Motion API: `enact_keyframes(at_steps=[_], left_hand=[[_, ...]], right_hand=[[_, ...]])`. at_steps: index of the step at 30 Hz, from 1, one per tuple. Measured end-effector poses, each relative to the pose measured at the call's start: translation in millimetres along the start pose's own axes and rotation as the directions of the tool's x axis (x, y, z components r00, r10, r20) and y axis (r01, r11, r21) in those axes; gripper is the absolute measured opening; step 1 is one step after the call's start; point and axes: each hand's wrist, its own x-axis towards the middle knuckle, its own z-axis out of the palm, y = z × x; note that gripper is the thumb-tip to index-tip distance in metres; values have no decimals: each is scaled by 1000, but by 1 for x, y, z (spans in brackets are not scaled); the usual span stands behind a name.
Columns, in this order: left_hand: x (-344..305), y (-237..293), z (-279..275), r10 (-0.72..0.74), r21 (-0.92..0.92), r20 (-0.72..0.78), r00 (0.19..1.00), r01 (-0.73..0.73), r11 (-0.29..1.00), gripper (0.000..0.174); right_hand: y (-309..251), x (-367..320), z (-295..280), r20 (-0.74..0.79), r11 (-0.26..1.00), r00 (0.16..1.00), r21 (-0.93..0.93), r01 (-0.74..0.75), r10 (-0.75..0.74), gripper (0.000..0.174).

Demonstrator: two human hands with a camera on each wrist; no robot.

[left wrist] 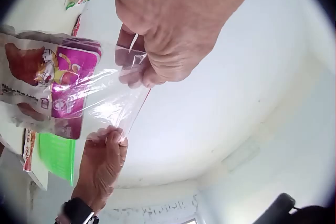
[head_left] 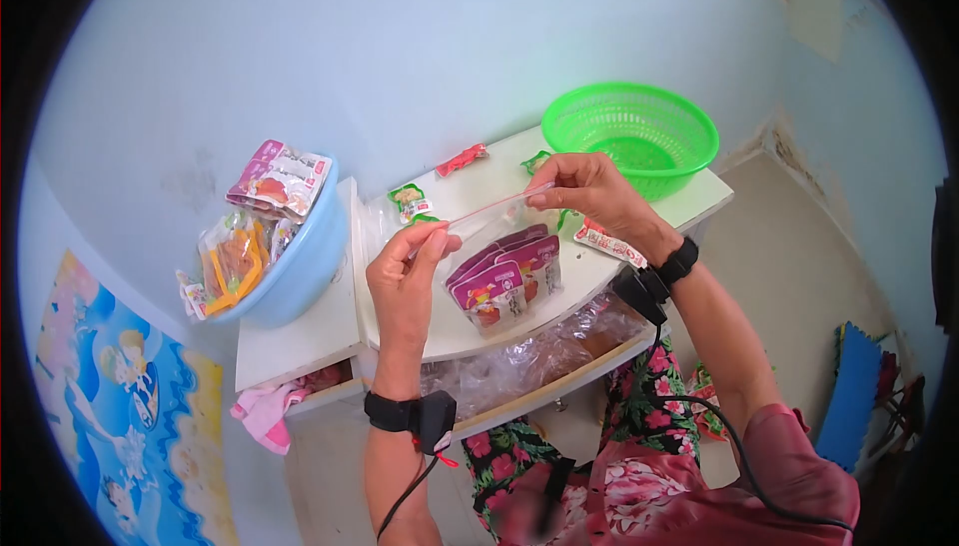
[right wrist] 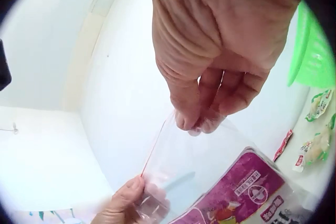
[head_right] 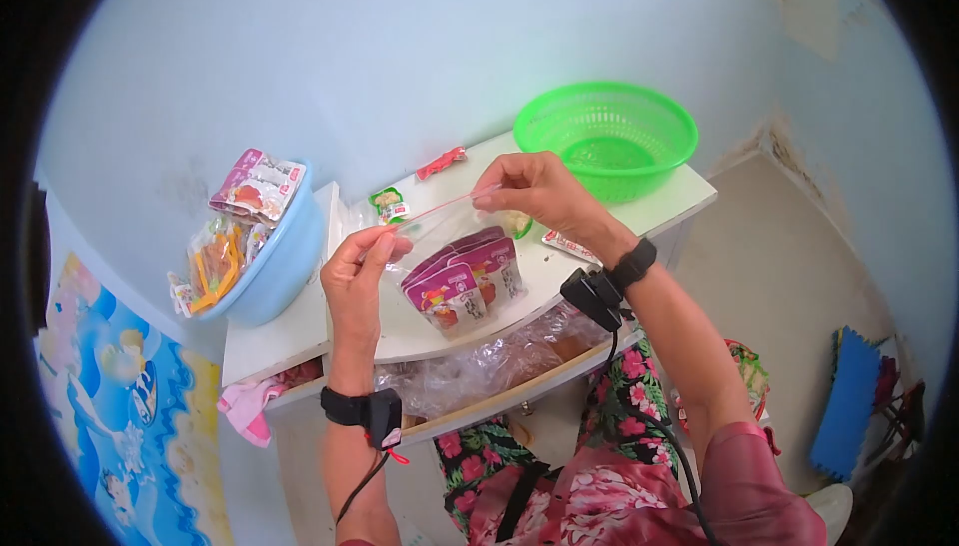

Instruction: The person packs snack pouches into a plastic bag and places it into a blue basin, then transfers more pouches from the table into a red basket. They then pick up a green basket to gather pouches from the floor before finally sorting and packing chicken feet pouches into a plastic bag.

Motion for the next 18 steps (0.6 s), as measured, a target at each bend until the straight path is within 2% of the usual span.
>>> enact_keyframes(at_steps=[4,7,10,13,16,18], left_hand=[[5,3,5,66,95,25,998,-68,993,20],[8,24,9,130,346,128,983,-167,923,23],[20,29,5,134,501,238,962,-240,831,25],[31,23,-2,79,419,266,961,-189,888,24],[34,23,-4,-4,427,278,961,-120,896,25],[35,32,0,-12,484,304,952,-144,863,25]], right_hand=[[4,-1,-4,-49,1000,999,4,-1,1,7],[2,0,-5,-50,1000,999,-1,0,0,7],[-2,0,-4,-38,1000,999,20,2,-1,7],[-7,-3,-7,-28,998,999,58,-33,34,7],[-10,-5,-11,-11,992,998,112,-59,60,7],[-11,-5,-13,11,987,996,132,-87,87,7]])
